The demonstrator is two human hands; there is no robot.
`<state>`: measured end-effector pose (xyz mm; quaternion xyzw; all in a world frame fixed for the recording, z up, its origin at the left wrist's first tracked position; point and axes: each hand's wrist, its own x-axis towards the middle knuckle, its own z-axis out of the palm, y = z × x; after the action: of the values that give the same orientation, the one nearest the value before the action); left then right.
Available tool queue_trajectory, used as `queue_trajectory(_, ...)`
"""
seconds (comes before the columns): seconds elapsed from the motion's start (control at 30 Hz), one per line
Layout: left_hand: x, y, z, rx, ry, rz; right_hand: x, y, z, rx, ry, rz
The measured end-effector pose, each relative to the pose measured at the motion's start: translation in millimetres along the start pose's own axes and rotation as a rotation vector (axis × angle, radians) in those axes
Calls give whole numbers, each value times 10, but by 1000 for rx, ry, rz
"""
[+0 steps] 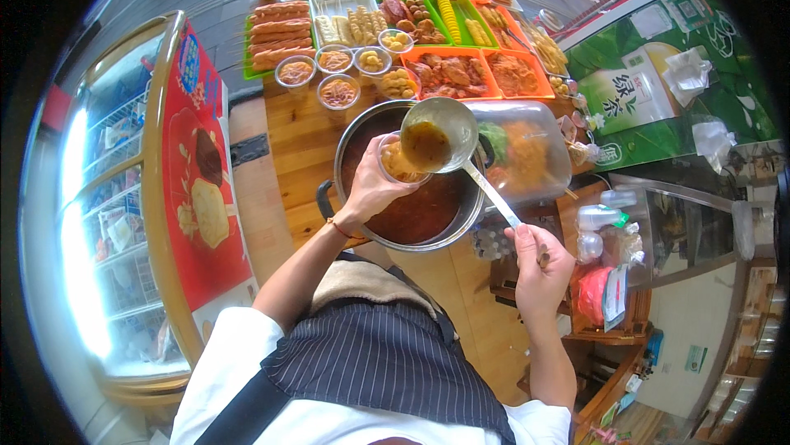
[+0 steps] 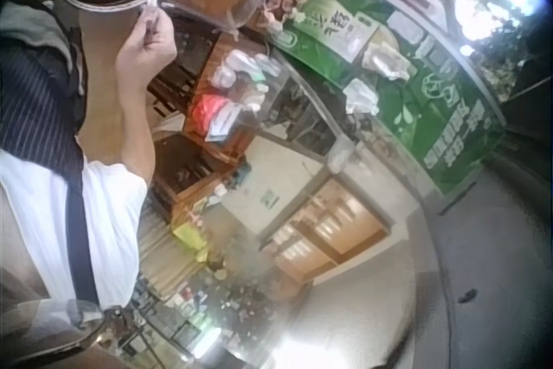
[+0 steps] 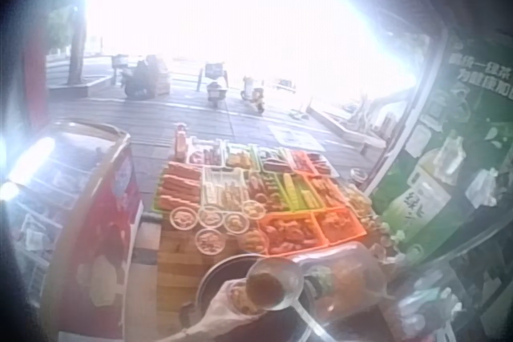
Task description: The person uses chopsticks to transfer noodles from a pot of broth into a small plastic cup, then ladles broth over the noodles. They repeat this process for a second cup and place both cups on the counter. The person then retrieves two small plastic containers of yellow balls from a display case and places them on the counter.
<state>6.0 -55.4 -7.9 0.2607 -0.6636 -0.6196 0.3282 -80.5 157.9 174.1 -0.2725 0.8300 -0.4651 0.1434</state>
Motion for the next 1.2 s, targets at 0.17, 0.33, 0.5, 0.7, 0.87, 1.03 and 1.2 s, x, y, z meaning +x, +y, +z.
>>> queue_trajectory(0.17, 5, 20, -17, -64, 18, 22, -31, -3, 30, -70, 18, -164)
queue_trajectory(0.33, -8, 28, -43, -59, 15, 25, -24, 3, 13, -30, 18, -148)
queue_trajectory(0.5, -4, 85, -84, -50, 21, 22, 167, 91, -105, 311, 20, 134)
queue_trajectory(0.7, 42, 179, -234, -53, 77, 53, 354, 371, -167, 512, 60, 291)
queue_trajectory(0.87, 120, 322, -456, -124, 100, 72, 509, 806, 67, 148, 101, 87)
queue_trajectory(1.03, 231, 428, -735, -145, 199, 113, 526, 1126, 359, -483, 104, -523)
queue_trajectory(1.2, 288, 315, -1046, -98, 266, 164, 475, 1287, 559, -980, 11, -982)
